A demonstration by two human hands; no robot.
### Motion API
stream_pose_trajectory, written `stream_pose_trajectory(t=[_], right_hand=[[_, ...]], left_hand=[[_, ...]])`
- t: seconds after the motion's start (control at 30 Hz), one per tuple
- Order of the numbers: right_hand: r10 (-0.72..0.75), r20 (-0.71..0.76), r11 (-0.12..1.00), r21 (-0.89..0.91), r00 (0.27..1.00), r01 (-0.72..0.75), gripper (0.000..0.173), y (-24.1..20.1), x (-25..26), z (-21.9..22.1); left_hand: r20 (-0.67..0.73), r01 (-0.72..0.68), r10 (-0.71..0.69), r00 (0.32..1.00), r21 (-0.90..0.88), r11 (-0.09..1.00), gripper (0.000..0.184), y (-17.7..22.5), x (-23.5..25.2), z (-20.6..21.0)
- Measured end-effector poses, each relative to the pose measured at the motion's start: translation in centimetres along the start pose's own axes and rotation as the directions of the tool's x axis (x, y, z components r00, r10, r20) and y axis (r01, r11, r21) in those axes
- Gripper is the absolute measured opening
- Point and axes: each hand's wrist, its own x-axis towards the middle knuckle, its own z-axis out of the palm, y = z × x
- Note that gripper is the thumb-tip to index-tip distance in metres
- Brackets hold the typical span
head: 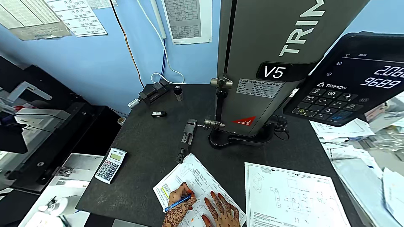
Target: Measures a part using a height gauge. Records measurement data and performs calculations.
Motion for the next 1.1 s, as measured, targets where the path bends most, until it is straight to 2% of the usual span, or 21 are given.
stream_pose_trajectory(t=[0.1,0.2,0.33,0.63,0.77,0.9,1.1], right_hand=[[-0.006,-0.012,1.000,-0.014,1.000,0.006,0.049,0.0,0.0,0.0],[-0.019,-0.061,0.999,-0.035,0.998,0.017,0.047,0.0,0.0,0.1],[-0.002,-0.046,1.000,-0.020,0.999,0.001,0.048,0.1,-0.1,0.5],[-0.014,-0.063,1.000,-0.022,0.998,0.012,0.048,0.3,-0.1,0.7],[-0.037,-0.109,0.998,-0.051,0.993,0.032,0.048,0.1,-0.1,0.6],[-0.021,-0.082,0.999,-0.048,0.996,0.017,0.048,0.2,-0.2,0.9],[-0.020,-0.083,0.998,-0.061,0.996,0.015,0.048,0.2,-0.2,0.8]], left_hand=[[0.018,0.010,-0.010,1.000,0.004,1.000,0.016,0.2,0.1,0.0],[0.034,0.094,-0.095,0.995,0.029,0.995,0.016,1.5,0.1,-0.1],[0.010,-0.024,0.023,1.000,0.041,0.999,0.020,0.0,0.1,0.1],[0.002,-0.035,0.035,0.999,0.058,0.998,0.021,-0.2,0.0,0.2],[0.047,0.066,-0.068,0.997,0.044,0.997,0.019,2.0,-0.1,-0.2],[0.020,-0.056,0.055,0.998,0.050,0.997,0.022,-0.3,0.0,0.1],[0.020,-0.078,0.077,0.997,0.070,0.994,0.022,-0.6,-0.1,0.1]])
